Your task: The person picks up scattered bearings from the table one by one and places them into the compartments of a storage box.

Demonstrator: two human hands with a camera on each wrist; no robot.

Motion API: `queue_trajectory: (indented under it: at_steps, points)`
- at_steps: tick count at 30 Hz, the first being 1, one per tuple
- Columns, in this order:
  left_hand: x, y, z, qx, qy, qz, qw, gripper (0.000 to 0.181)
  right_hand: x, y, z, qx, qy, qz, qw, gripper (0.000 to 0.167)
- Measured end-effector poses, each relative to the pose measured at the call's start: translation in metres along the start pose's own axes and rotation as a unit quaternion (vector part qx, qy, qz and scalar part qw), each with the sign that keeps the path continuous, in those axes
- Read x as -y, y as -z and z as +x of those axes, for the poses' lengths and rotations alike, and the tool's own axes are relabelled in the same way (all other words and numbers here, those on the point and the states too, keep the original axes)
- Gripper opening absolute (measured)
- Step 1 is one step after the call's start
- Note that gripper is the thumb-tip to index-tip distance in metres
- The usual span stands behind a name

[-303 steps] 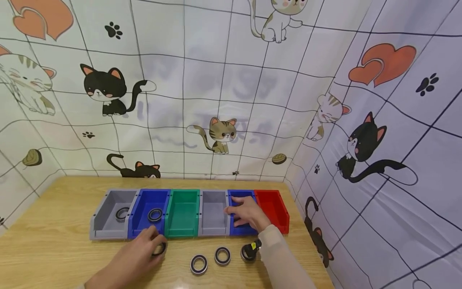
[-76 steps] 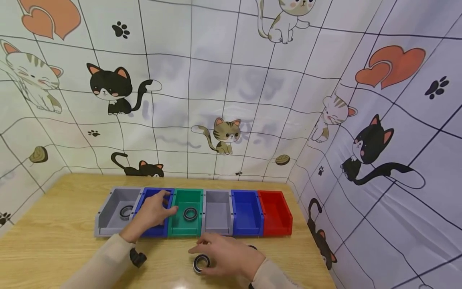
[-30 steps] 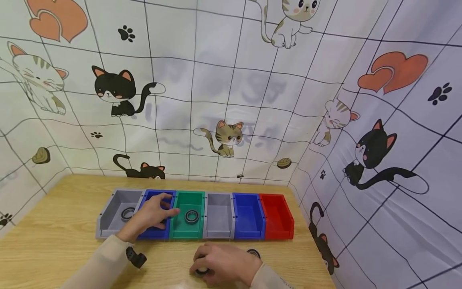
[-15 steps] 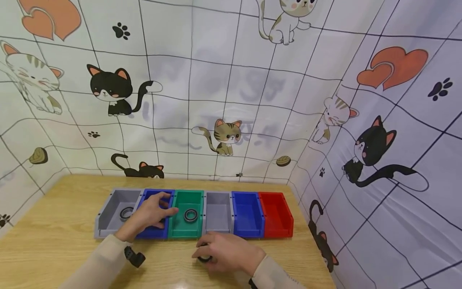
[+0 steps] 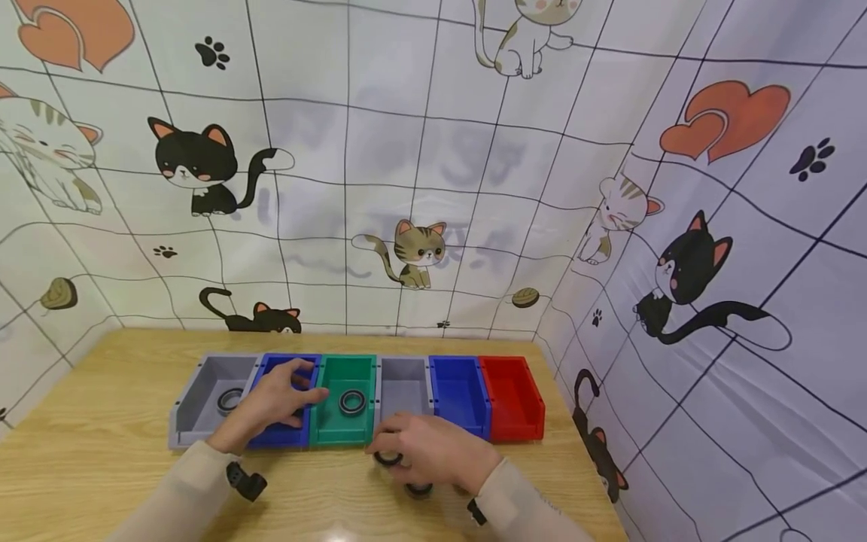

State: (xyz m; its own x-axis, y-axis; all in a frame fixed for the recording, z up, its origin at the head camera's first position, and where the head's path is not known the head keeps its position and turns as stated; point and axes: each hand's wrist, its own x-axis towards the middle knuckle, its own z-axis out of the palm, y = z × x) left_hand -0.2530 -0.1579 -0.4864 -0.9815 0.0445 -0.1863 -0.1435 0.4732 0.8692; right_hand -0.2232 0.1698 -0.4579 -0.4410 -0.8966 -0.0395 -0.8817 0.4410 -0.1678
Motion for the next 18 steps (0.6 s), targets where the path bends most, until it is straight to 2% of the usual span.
queue_trajectory:
  at_steps: [7, 14, 18]
  points:
    - [0.002, 0.001, 0.001, 0.002, 0.000, -0.001, 1.0000, 0.079, -0.010, 0.003, 0.003, 0.003, -0.027, -0.006, 0.9996, 0.044]
    - [0.002, 0.000, 0.000, 0.001, -0.005, 0.003, 1.0000, 0.077, -0.018, 0.006, 0.006, -0.014, -0.021, -0.023, 0.9994, 0.040]
    - [0.002, 0.001, 0.001, 0.000, -0.005, 0.002, 1.0000, 0.077, -0.025, 0.008, 0.009, -0.013, -0.034, -0.021, 0.9991, 0.039]
